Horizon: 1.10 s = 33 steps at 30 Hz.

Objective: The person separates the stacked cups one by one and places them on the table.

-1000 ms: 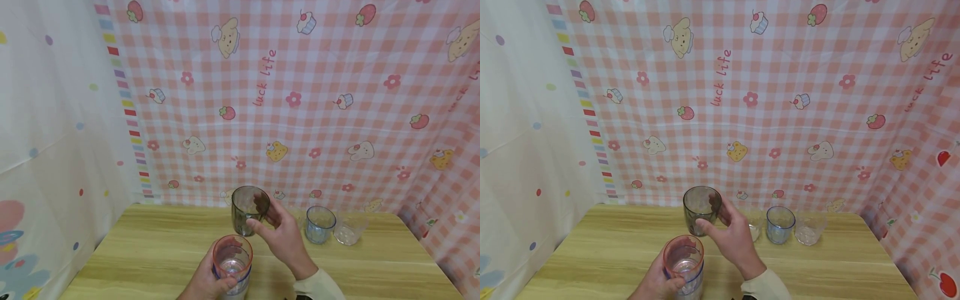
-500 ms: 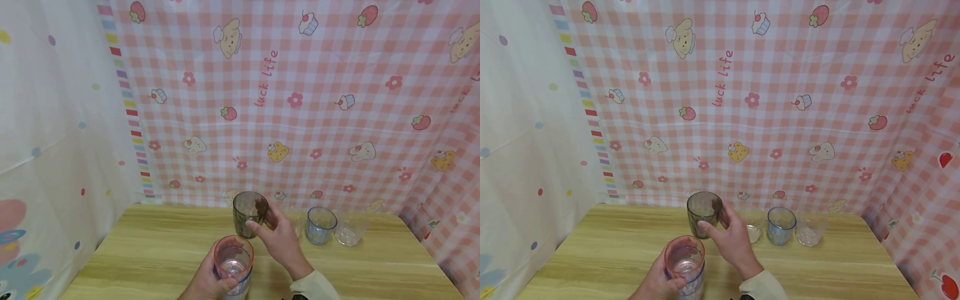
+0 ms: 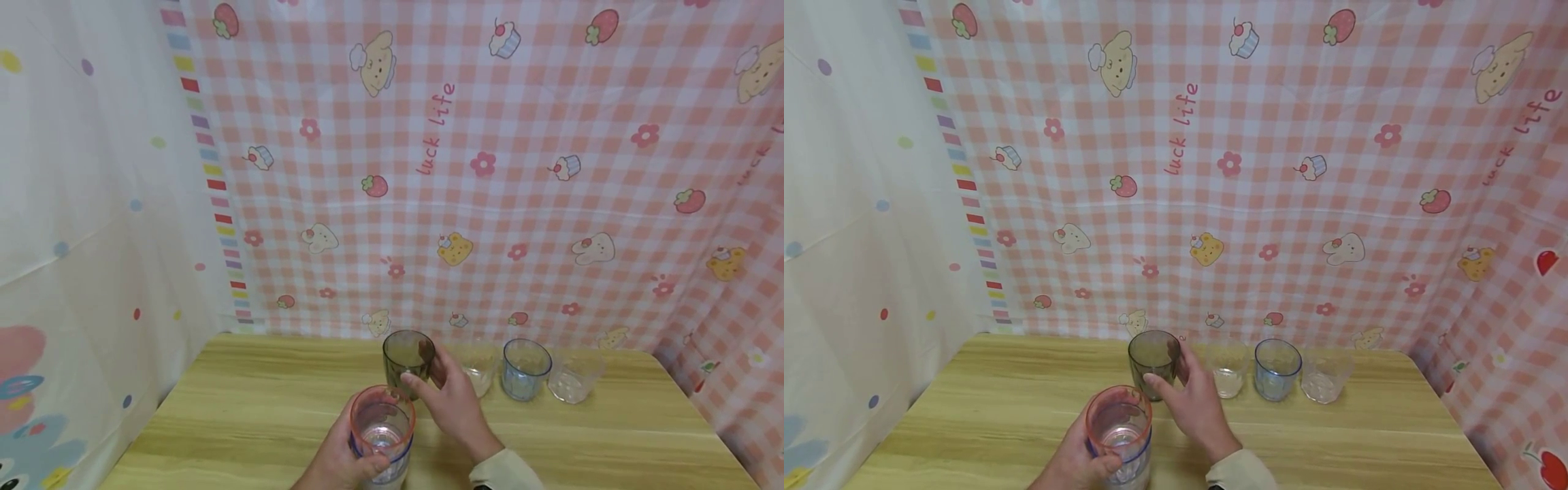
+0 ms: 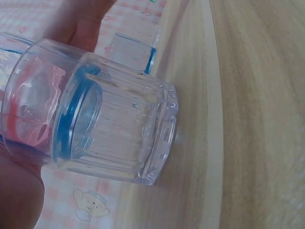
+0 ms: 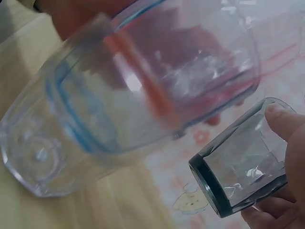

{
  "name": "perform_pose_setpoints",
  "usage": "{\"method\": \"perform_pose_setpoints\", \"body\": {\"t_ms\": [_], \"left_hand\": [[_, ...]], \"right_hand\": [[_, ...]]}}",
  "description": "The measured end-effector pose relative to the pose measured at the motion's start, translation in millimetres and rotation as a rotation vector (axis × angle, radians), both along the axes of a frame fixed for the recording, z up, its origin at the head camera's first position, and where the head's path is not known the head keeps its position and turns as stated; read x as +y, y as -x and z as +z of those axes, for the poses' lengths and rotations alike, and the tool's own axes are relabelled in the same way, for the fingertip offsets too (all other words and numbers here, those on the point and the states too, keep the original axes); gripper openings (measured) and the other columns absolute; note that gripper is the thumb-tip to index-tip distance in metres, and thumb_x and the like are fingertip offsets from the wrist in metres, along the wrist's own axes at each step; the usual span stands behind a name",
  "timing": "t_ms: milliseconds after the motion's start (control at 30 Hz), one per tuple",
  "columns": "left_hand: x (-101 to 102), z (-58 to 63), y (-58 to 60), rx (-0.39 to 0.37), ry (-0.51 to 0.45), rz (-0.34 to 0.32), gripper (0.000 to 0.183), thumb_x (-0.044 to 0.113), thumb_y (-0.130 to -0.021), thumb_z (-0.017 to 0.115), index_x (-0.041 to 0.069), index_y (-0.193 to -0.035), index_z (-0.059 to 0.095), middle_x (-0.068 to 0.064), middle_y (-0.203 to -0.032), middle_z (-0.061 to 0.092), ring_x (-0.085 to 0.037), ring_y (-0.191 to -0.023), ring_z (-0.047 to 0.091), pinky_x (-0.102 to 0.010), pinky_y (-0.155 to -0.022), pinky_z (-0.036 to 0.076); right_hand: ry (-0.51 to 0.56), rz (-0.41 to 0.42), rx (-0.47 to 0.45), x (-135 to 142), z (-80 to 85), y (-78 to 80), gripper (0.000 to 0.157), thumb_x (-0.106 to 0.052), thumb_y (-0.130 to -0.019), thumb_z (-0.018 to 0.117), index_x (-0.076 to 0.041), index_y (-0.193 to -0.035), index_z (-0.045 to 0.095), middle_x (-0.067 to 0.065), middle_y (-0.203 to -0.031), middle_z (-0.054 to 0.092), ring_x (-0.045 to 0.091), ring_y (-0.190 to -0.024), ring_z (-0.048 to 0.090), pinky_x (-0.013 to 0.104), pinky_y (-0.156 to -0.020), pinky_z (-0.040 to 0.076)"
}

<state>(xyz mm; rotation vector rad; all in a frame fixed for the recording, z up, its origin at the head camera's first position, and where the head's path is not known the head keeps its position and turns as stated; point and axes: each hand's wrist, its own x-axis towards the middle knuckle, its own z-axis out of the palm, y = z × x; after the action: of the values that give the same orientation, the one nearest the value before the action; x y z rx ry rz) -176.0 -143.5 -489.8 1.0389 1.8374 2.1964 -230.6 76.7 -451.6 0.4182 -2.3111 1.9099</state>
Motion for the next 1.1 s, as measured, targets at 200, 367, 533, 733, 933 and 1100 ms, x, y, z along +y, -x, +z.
{"method": "perform_pose_setpoints", "body": {"t_ms": [200,367,533,733,933,1100], "left_hand": [[1,-0.8,-0.6,0.001,-0.024,0.003,0.080,0.024,-0.100,0.079,-0.002,-0.159,0.033,-0.006,-0.154,0.054,-0.021,-0.136,0.061,-0.033,-0.115,0.054],[2,-2.2,-0.2,0.022,-0.050,-0.001,0.080,0.022,-0.099,0.080,-0.004,-0.158,0.033,-0.003,-0.154,0.055,-0.018,-0.137,0.059,-0.031,-0.115,0.053],[2,-2.4,1.1,0.011,-0.030,0.002,0.080,0.023,-0.100,0.079,-0.003,-0.159,0.032,-0.005,-0.154,0.053,-0.019,-0.136,0.060,-0.033,-0.114,0.054],[2,-1.9,0.9,0.034,-0.032,0.005,0.079,0.024,-0.100,0.079,-0.004,-0.158,0.033,-0.006,-0.154,0.053,-0.019,-0.136,0.060,-0.033,-0.114,0.055],[3,-3.6,2.1,0.080,-0.067,-0.008,0.079,0.019,-0.099,0.079,-0.007,-0.157,0.033,-0.002,-0.154,0.055,-0.017,-0.138,0.059,-0.031,-0.116,0.053],[3,-3.1,1.5,0.043,-0.055,0.011,0.079,0.021,-0.098,0.080,-0.006,-0.157,0.035,-0.007,-0.152,0.056,-0.019,-0.135,0.061,-0.031,-0.115,0.054]], "right_hand": [[-0.032,-0.005,-0.052,2,-14.4,4.6,0.090,-0.035,-0.098,0.081,0.003,-0.165,0.033,0.026,-0.165,0.047,0.042,-0.154,0.046,0.051,-0.125,0.039],[-0.031,-0.010,-0.069,2,-23.7,7.5,0.089,-0.033,-0.099,0.081,0.003,-0.165,0.032,0.027,-0.166,0.045,0.043,-0.156,0.043,0.052,-0.127,0.036],[-0.040,-0.030,-0.084,2,-32.8,9.4,0.091,-0.031,-0.099,0.080,0.003,-0.166,0.029,0.028,-0.167,0.043,0.043,-0.156,0.042,0.052,-0.127,0.036],[-0.066,-0.039,-0.079,4,-41.0,11.5,0.092,-0.030,-0.100,0.079,0.005,-0.167,0.025,0.030,-0.166,0.044,0.045,-0.156,0.042,0.055,-0.127,0.036],[-0.078,-0.054,-0.090,6,-48.2,14.1,0.092,-0.027,-0.100,0.079,0.005,-0.166,0.024,0.033,-0.164,0.043,0.047,-0.155,0.043,0.054,-0.126,0.038],[-0.081,-0.090,-0.089,6,-53.8,18.3,0.088,-0.022,-0.100,0.079,0.005,-0.165,0.025,0.034,-0.164,0.043,0.047,-0.154,0.044,0.054,-0.125,0.038]]}}
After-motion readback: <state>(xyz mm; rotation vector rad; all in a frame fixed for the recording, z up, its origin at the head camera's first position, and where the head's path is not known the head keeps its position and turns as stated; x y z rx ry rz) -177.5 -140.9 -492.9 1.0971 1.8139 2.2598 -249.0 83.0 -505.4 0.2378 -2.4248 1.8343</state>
